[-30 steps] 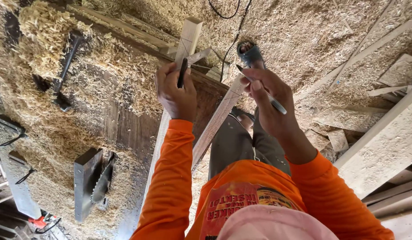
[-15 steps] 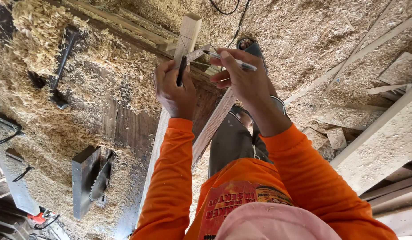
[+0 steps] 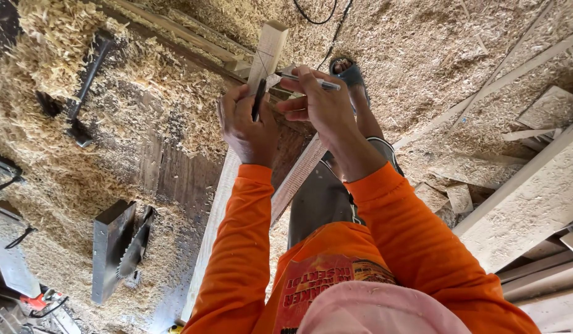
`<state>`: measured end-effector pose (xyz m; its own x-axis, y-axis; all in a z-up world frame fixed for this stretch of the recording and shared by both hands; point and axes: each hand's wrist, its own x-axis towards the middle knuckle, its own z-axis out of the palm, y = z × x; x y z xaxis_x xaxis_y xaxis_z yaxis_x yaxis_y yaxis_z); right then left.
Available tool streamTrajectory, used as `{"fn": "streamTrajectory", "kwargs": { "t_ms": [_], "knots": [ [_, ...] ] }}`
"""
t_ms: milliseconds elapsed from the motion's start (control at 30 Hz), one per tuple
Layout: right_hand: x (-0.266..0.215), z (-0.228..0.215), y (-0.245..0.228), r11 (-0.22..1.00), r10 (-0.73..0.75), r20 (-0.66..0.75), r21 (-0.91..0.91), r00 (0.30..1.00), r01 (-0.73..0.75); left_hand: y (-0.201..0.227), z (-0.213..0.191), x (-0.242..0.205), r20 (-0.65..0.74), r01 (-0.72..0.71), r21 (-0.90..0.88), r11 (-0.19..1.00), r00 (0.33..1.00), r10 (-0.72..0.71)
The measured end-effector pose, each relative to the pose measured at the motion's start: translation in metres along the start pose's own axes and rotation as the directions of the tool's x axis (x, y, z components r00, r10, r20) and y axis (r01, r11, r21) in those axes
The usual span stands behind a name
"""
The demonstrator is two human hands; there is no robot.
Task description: The recorder measures and marks wooden planks using a try square, tape measure, and a pen on a workbench.
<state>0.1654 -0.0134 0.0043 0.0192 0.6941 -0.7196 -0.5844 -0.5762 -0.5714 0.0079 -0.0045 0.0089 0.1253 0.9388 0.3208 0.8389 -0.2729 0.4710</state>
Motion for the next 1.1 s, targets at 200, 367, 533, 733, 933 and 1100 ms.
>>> {"fn": "streamTrajectory", "kwargs": {
  "t_ms": [200, 367, 533, 733, 933, 1100],
  "knots": [
    [-0.027, -0.016, -0.033, 0.994, 0.046, 0.098, 0.092, 0.994, -0.055, 0.001, 0.000, 0.000, -0.001, 0.002, -0.007, 1.000, 1.000, -0.002],
    [-0.050, -0.047, -0.050, 0.958, -0.219, 0.108, 0.214, 0.970, 0.192, -0.003, -0.002, -0.001, 0.031, 0.042, -0.040, 0.998, 0.999, -0.041],
    [-0.069, -0.090, -0.055, 0.923, -0.381, -0.005, -0.049, 0.924, 0.381, 0.010, -0.018, -0.014, 0.026, 0.092, -0.199, 0.976, 0.996, -0.089],
    [-0.060, -0.111, -0.034, 0.869, -0.298, -0.077, -0.435, 0.951, 0.237, 0.041, -0.040, -0.050, 0.180, 0.188, -0.307, 0.933, 0.974, -0.137],
    [-0.019, -0.110, -0.001, 0.859, -0.034, 0.052, -0.509, 0.998, 0.055, 0.060, -0.049, -0.072, 0.251, 0.267, -0.331, 0.905, 0.949, -0.189],
    [-0.007, -0.108, -0.015, 0.820, 0.051, 0.066, -0.573, 0.997, -0.004, 0.064, -0.044, -0.069, 0.299, 0.327, -0.360, 0.874, 0.928, -0.224]
  ]
}}
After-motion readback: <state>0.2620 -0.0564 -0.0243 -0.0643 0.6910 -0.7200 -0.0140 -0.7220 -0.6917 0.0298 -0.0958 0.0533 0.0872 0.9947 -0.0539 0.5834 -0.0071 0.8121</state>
